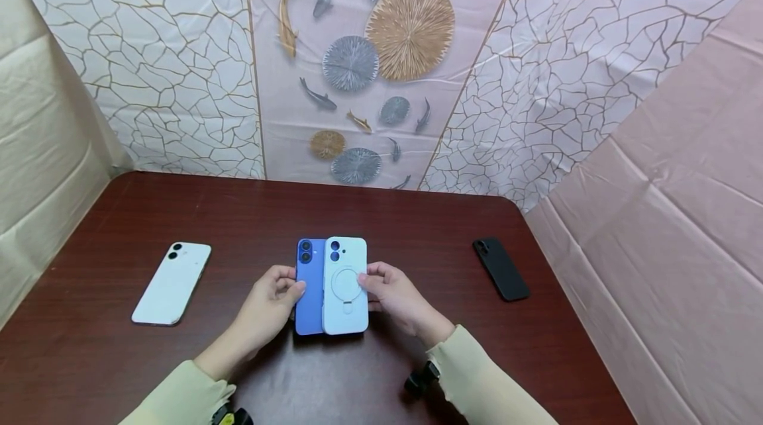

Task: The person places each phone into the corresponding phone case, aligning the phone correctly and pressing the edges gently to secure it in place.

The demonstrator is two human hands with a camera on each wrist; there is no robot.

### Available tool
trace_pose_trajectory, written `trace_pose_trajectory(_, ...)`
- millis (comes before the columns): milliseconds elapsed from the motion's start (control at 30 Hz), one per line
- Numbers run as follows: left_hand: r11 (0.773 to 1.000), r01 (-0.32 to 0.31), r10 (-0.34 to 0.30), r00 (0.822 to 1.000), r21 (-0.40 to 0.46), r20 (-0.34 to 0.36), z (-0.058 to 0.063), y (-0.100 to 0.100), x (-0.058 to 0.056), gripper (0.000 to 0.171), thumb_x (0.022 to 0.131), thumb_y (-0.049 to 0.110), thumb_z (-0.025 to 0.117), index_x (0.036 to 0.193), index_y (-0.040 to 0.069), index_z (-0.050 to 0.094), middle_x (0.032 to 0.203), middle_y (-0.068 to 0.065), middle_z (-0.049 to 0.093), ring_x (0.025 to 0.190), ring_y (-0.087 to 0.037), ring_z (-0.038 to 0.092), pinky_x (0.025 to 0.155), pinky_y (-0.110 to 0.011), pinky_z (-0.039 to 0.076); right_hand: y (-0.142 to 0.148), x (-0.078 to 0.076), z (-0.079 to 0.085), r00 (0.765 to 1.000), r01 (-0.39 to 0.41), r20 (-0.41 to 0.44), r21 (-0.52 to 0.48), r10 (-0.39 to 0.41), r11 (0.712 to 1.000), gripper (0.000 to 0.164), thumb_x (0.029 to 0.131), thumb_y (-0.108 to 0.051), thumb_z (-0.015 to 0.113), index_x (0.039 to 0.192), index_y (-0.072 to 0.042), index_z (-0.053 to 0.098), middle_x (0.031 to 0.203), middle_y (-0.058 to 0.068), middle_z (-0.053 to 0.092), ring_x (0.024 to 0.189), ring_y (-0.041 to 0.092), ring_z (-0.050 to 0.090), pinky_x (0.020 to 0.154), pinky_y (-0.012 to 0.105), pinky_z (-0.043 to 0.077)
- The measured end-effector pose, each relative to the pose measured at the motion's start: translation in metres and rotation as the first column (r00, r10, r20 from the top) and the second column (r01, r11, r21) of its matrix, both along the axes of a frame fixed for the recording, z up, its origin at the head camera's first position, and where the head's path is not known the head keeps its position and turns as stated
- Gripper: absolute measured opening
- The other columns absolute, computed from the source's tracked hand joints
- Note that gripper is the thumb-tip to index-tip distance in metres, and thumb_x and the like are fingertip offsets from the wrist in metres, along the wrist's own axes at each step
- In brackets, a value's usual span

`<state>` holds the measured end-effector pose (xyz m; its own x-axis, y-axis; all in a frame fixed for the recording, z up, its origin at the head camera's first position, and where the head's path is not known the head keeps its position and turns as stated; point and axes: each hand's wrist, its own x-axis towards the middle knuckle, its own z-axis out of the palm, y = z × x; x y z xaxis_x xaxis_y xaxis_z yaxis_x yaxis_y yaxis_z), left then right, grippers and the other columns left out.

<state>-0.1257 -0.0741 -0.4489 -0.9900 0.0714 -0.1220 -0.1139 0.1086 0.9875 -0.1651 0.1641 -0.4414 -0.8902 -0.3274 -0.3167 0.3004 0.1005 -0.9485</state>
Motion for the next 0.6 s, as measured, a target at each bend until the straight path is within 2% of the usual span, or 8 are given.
trace_pose_trajectory(167, 0.999, 0.004, -0.004, 1.0, 0.049, 0.0, 0.0016, 0.0031, -0.0003, 0.024, 0.099, 0.009, 0.055, 0.117, -0.003, 0.046, 0.097, -0.015, 0.062, 0.076, -0.02, 0.062, 0.062, -0.032, 0.053, -0.0009, 0.0, 0.0001, 1.0, -0.004, 0.005, 0.006, 0.004, 1.0, 0.029, 0.099, -0.023, 0.058, 0.115, 0.0, 0.054, 0.101, 0.013, 0.068, 0.089, 0.022, 0.067, 0.076, 0.039, 0.055)
trace_pose_trajectory(367, 0.996, 0.007, -0.008, 1.0, 0.092, 0.019, 0.0023, 0.0068, -0.0007, 0.023, 0.099, 0.009, 0.054, 0.118, -0.002, 0.045, 0.097, -0.015, 0.061, 0.078, -0.02, 0.062, 0.063, -0.034, 0.054, -0.0031, 0.0007, -0.0007, 1.0, -0.005, 0.002, 0.009, 0.005, 1.0, 0.03, 0.099, -0.024, 0.058, 0.115, 0.0, 0.054, 0.1, 0.013, 0.069, 0.088, 0.022, 0.068, 0.075, 0.038, 0.056)
trace_pose_trajectory(600, 0.997, 0.008, -0.01, 1.0, 0.081, 0.023, 0.0019, 0.0099, -0.0004, 0.02, 0.1, 0.008, 0.052, 0.117, -0.002, 0.045, 0.096, -0.015, 0.061, 0.076, -0.019, 0.06, 0.063, -0.033, 0.054, -0.006, 0.003, -0.0025, 1.0, -0.004, 0.015, 0.005, 0.004, 1.0, 0.031, 0.099, -0.024, 0.058, 0.116, 0.001, 0.053, 0.101, 0.014, 0.07, 0.086, 0.022, 0.068, 0.074, 0.037, 0.056)
